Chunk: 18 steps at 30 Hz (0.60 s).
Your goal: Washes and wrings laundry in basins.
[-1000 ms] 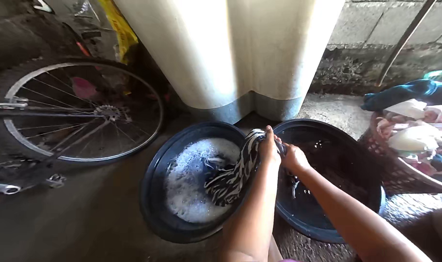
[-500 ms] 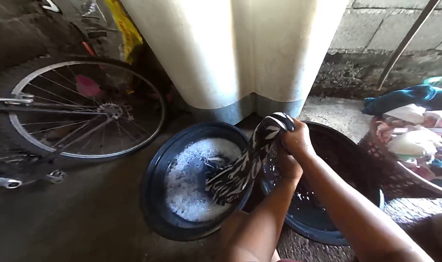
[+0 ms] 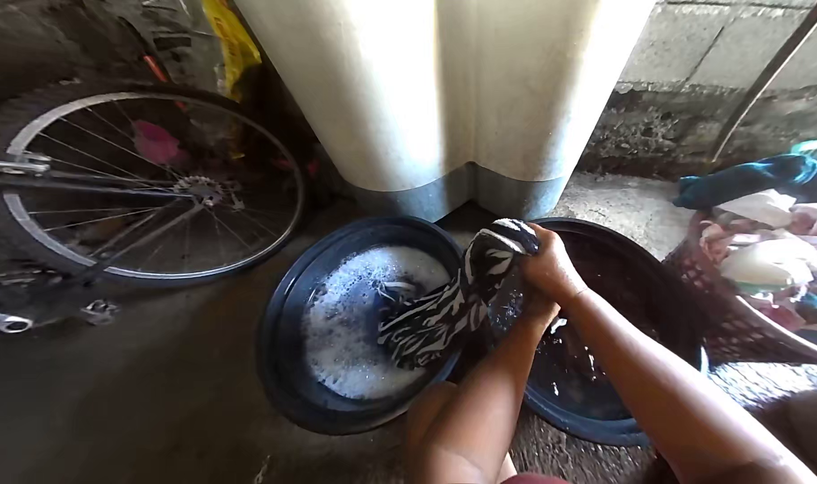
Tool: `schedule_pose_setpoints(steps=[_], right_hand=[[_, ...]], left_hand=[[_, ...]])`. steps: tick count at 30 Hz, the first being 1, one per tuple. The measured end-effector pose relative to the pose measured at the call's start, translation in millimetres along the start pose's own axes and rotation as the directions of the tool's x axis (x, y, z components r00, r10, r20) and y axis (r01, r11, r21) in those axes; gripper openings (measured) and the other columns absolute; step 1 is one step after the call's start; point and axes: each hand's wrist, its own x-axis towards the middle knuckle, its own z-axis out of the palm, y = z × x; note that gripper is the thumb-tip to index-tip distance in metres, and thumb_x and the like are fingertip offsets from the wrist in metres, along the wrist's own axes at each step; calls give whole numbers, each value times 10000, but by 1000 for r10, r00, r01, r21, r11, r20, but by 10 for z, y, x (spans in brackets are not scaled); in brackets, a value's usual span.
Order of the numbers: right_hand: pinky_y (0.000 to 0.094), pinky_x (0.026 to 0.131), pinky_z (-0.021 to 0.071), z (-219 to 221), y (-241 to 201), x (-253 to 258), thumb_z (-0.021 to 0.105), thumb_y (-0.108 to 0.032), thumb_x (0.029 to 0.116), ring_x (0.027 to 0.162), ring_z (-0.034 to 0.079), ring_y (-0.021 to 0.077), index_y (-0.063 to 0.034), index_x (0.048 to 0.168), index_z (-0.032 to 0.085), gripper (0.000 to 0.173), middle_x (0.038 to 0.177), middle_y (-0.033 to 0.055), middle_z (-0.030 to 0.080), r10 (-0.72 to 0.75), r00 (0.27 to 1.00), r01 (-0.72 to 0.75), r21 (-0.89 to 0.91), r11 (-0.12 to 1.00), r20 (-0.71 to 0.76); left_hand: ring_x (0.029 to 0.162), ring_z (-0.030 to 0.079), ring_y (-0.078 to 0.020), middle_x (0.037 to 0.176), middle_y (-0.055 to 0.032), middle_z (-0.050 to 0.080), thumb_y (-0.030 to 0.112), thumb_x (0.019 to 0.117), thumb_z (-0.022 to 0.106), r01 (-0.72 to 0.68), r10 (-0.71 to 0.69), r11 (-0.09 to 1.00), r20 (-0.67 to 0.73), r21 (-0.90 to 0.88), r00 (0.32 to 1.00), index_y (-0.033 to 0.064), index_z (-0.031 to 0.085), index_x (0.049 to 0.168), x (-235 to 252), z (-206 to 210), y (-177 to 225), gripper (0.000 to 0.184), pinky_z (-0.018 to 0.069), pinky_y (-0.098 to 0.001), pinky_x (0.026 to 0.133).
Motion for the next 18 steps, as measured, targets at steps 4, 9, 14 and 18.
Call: schedule_pose_setpoints(steps=[4, 9, 14, 18], right_hand=[[601, 815, 525, -86, -11, 29, 713, -78, 872, 960, 687, 303, -50, 1173, 692, 303, 1011, 150, 717, 21, 996, -16, -58, 998, 83], [484, 825, 555, -256, 31, 63, 723, 34, 832, 902, 681, 236, -14, 1148, 667, 325, 982, 149, 701, -70, 979, 69, 11, 998, 192], [313, 898, 576, -579, 514, 93, 859, -494, 717, 1057, 663, 98, -152, 1491, 478, 928, 1241, 2, 683, -293, 900, 68, 561, 825, 322], [357, 948, 575, -544, 828, 131, 832, -747, 625, 1157, 674, 177, -220, 1607, 258, 1253, 1370, 41, 656, -309, 925, 11, 796, 606, 222]], left_hand=[[1360, 491, -270, 1425, -286, 536, 31, 1020, 542, -51, 39, 997, 182, 61, 982, -151, 498, 1385, 61, -58, -117, 410, 333, -323, 1168], [1190, 576, -165, 1293, -222, 625, 36, 996, 571, -107, 113, 994, 322, -35, 940, -130, 566, 1311, 125, -208, -112, 356, 425, -280, 1054], [1045, 632, -98, 1143, -129, 669, 47, 859, 771, 34, 50, 952, 262, -305, 964, -85, 585, 1246, 126, -308, 93, 449, 525, -274, 961], [1023, 648, -93, 1098, -101, 690, 64, 866, 782, 126, -35, 934, 264, -334, 964, -47, 607, 1224, 143, -315, 107, 414, 539, -291, 947]])
